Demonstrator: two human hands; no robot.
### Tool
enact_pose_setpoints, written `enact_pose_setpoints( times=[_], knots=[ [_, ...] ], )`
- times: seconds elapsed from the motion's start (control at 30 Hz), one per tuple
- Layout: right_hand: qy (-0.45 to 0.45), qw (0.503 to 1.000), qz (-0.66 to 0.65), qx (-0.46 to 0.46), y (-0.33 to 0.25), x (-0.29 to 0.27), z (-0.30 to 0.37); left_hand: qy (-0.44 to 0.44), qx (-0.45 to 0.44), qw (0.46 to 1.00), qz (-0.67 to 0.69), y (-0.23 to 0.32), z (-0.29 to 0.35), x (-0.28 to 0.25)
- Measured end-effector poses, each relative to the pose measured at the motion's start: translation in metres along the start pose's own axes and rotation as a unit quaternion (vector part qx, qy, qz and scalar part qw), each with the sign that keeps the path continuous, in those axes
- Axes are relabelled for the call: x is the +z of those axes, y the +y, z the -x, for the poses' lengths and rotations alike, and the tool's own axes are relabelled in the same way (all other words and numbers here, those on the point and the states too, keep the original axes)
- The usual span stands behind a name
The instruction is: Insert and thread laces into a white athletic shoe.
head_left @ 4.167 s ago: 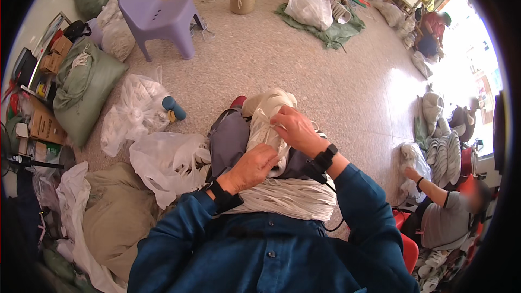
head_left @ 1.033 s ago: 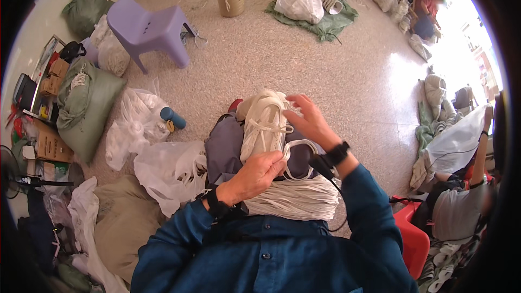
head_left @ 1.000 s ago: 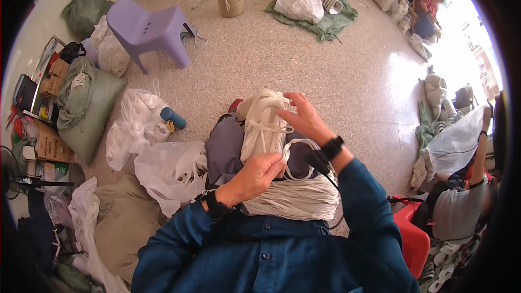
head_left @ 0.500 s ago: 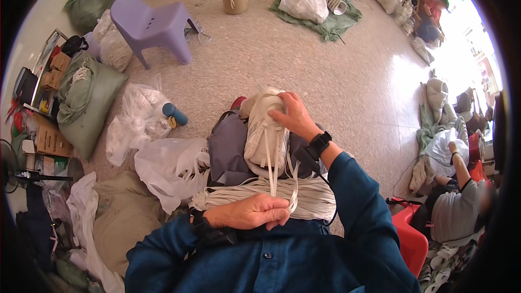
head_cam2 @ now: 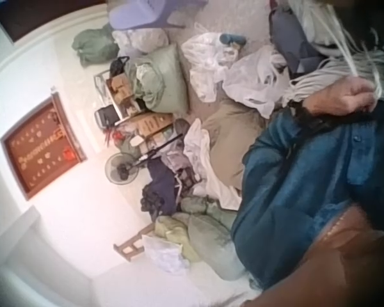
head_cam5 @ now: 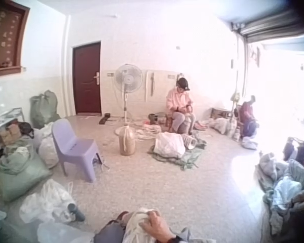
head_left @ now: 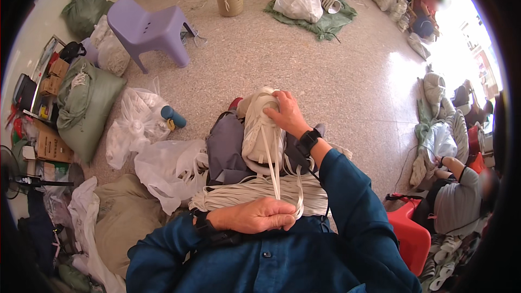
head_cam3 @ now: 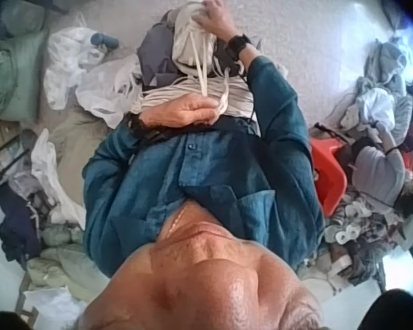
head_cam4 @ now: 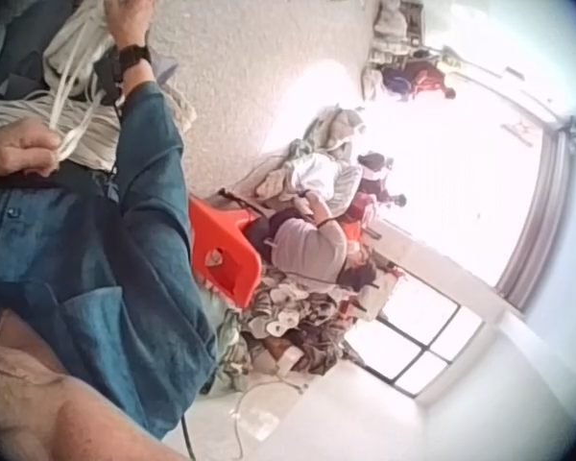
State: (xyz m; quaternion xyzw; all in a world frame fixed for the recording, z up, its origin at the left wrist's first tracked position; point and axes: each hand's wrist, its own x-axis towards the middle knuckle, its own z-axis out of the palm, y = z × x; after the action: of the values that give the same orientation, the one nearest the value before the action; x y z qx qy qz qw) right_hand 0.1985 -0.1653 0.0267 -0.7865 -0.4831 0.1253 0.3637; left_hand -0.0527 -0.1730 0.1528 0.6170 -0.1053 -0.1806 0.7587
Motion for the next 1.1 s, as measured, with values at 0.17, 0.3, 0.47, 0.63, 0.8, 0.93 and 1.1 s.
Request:
enact_pose_setpoints(
  times=[0.17, 0.3, 0.47, 0.63, 0.8, 0.93, 1.1],
  knots=[
    [0.003, 1.0, -0.004, 0.003, 0.002, 0.0, 0.0, 0.019, 0.064, 0.995, -0.067, 0.019, 0.005, 0.001],
    [0.001, 1.0, 0.006, 0.005, 0.001, -0.001, 0.0, 0.022, 0.051, 0.996, -0.071, 0.021, 0.005, 0.003],
    [0.06, 0.997, -0.036, -0.015, 0.0, -0.008, 0.019, 0.102, 0.012, 0.977, -0.188, 0.033, 0.005, -0.004],
    [-0.035, 0.96, -0.259, 0.096, 0.003, -0.041, 0.088, 0.134, 0.032, 0.971, -0.194, 0.04, 0.007, -0.01],
    [-0.144, 0.904, -0.379, 0.136, -0.026, -0.04, 0.126, 0.158, 0.058, 0.971, -0.168, 0.043, 0.003, -0.011],
    [-0.175, 0.859, -0.439, 0.195, -0.036, -0.041, 0.118, 0.148, 0.065, 0.971, -0.177, 0.039, -0.006, -0.007],
    [-0.178, 0.714, -0.607, 0.299, -0.059, -0.032, 0.101, 0.118, 0.059, 0.964, -0.23, 0.031, -0.018, -0.001]
  ],
)
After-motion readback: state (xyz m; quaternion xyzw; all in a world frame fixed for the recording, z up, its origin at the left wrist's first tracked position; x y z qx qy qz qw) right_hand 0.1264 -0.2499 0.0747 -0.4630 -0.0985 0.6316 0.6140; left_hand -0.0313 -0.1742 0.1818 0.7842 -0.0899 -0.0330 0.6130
